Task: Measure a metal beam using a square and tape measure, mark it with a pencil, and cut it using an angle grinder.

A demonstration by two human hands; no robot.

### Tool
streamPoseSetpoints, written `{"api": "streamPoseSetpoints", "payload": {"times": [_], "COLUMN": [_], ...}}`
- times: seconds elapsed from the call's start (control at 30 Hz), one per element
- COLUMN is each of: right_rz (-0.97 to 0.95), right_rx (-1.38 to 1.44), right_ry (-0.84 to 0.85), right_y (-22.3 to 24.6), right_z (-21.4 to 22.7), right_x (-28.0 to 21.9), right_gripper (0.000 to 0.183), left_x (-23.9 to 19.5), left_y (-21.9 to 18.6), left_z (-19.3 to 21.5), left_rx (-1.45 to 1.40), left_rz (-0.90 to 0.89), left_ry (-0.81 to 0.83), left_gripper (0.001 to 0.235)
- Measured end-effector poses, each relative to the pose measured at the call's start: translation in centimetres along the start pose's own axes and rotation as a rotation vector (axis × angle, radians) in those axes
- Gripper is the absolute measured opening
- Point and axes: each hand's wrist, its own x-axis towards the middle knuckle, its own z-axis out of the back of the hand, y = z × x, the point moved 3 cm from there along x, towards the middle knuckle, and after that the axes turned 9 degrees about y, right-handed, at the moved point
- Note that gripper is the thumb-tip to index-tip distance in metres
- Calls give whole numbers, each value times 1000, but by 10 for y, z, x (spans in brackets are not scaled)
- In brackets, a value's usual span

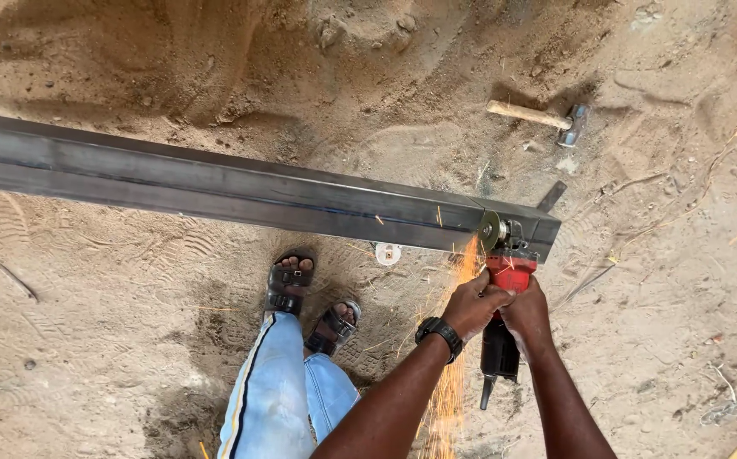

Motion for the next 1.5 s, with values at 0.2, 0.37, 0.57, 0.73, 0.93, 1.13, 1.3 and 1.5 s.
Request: {"api": "streamPoseSetpoints", "payload": {"times": [0.2,0.37,0.57,0.73,0.93,1.13,1.3,1.5], "right_rz": [10,83,44,139,25,-76,-3,3], "right_rx": [42,17,199,210,189,134,164,73], "right_ry": [8,48,78,70,23,35,48,49], "right_y": [-1,-21,-8,-42,-1,-3,-14,-20], "right_z": [-3,-3,-7,-7,-4,-4,-7,-10], "right_x": [-1,12,-1,13,-16,-30,-28,-34], "right_gripper": [49,48,45,51,49,47,46,44], "left_x": [5,0,7,-3,-10,-27,-20,-34], "left_y": [11,1,23,0,-2,-8,22,12], "left_z": [2,1,2,2,0,-5,-7,-6], "left_rx": [0,-34,95,98,12,61,25,43], "left_rz": [-3,-58,83,2,48,29,7,52], "left_ry": [3,25,-41,-25,1,-25,-6,-13], "left_gripper": [52,49,43,38,38,53,49,52]}}
